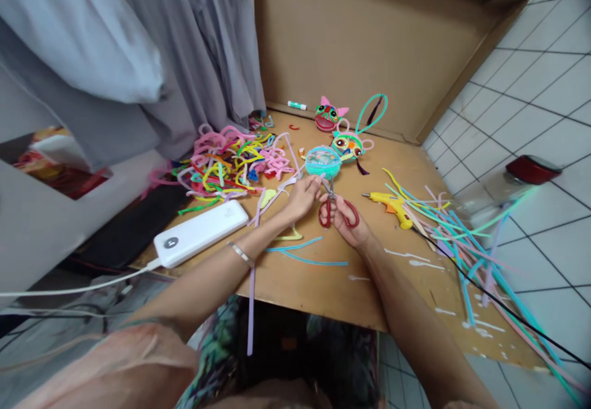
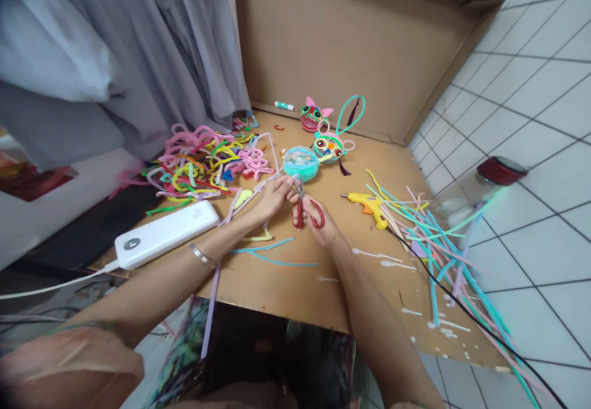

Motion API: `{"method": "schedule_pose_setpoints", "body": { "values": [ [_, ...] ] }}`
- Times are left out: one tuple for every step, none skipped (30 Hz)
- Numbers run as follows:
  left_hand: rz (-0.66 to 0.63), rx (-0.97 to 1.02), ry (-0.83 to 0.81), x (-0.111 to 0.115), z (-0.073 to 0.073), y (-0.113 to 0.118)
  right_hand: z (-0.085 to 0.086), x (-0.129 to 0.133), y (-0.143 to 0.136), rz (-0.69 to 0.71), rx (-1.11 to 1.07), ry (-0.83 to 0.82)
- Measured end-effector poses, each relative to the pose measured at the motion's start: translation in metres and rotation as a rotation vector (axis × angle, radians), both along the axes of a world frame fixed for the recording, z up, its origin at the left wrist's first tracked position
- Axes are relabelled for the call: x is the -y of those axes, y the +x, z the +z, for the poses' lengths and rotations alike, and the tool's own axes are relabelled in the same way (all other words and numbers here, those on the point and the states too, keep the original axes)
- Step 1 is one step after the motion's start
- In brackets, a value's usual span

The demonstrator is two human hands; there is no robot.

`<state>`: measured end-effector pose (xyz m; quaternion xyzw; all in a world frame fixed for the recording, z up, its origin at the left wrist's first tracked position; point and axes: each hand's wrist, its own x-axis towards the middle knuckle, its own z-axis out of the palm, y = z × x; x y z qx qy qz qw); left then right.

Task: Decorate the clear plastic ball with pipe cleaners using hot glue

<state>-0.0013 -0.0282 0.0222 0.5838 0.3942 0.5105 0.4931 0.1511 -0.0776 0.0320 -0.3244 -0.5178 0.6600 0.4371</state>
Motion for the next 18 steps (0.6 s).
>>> {"method": "schedule_pose_setpoints", "body": {
  "values": [
    [0.041, -0.013, 0.033, 0.0011, -0.0003, 0.0007, -0.0013, -0.0009, 0.0004, 0.000, -0.004, -0.010],
    [0.087, -0.021, 0.076, 0.0023, -0.0009, 0.0010, -0.0024, -0.0016, 0.0008, -0.001, -0.008, -0.018],
    [0.127, -0.024, 0.113, 0.0034, -0.0017, 0.0011, -0.0033, -0.0021, 0.0010, -0.004, -0.011, -0.023],
    [0.152, -0.029, 0.128, 0.0044, -0.0026, 0.0008, -0.0040, -0.0024, 0.0011, -0.007, -0.010, -0.025],
    [0.167, -0.032, 0.135, 0.0051, -0.0035, 0.0003, -0.0044, -0.0025, 0.0010, -0.009, -0.006, -0.021],
    [0.170, -0.035, 0.140, 0.0057, -0.0043, -0.0004, -0.0046, -0.0025, 0.0007, -0.011, 0.002, -0.015],
    [0.162, -0.039, 0.144, 0.0061, -0.0049, -0.0012, -0.0047, -0.0023, 0.0004, -0.011, 0.011, -0.009],
    [0.150, -0.041, 0.149, 0.0064, -0.0053, -0.0020, -0.0047, -0.0022, 0.0001, -0.009, 0.019, -0.003],
    [0.137, -0.045, 0.155, 0.0066, -0.0056, -0.0028, -0.0048, -0.0022, 0.0000, -0.005, 0.024, 0.002],
    [0.125, -0.051, 0.162, 0.0068, -0.0057, -0.0035, -0.0050, -0.0022, -0.0001, 0.000, 0.026, 0.005],
    [0.115, -0.058, 0.170, 0.0070, -0.0058, -0.0041, -0.0053, -0.0023, 0.0000, 0.005, 0.027, 0.007],
    [0.108, -0.068, 0.177, 0.0071, -0.0059, -0.0046, -0.0056, -0.0024, 0.0003, 0.011, 0.027, 0.008],
    [0.104, -0.079, 0.184, 0.0073, -0.0058, -0.0051, -0.0060, -0.0026, 0.0007, 0.015, 0.024, 0.008],
    [0.101, -0.087, 0.189, 0.0075, -0.0056, -0.0056, -0.0063, -0.0028, 0.0010, 0.019, 0.021, 0.007],
    [0.100, -0.090, 0.191, 0.0076, -0.0054, -0.0061, -0.0066, -0.0030, 0.0014, 0.023, 0.017, 0.006],
    [0.099, -0.088, 0.192, 0.0078, -0.0050, -0.0065, -0.0068, -0.0031, 0.0016, 0.026, 0.014, 0.005],
    [0.100, -0.083, 0.192, 0.0080, -0.0046, -0.0070, -0.0068, -0.0031, 0.0018, 0.029, 0.011, 0.004],
    [0.099, -0.077, 0.189, 0.0083, -0.0042, -0.0074, -0.0067, -0.0030, 0.0018, 0.031, 0.011, 0.004]
  ]
}}
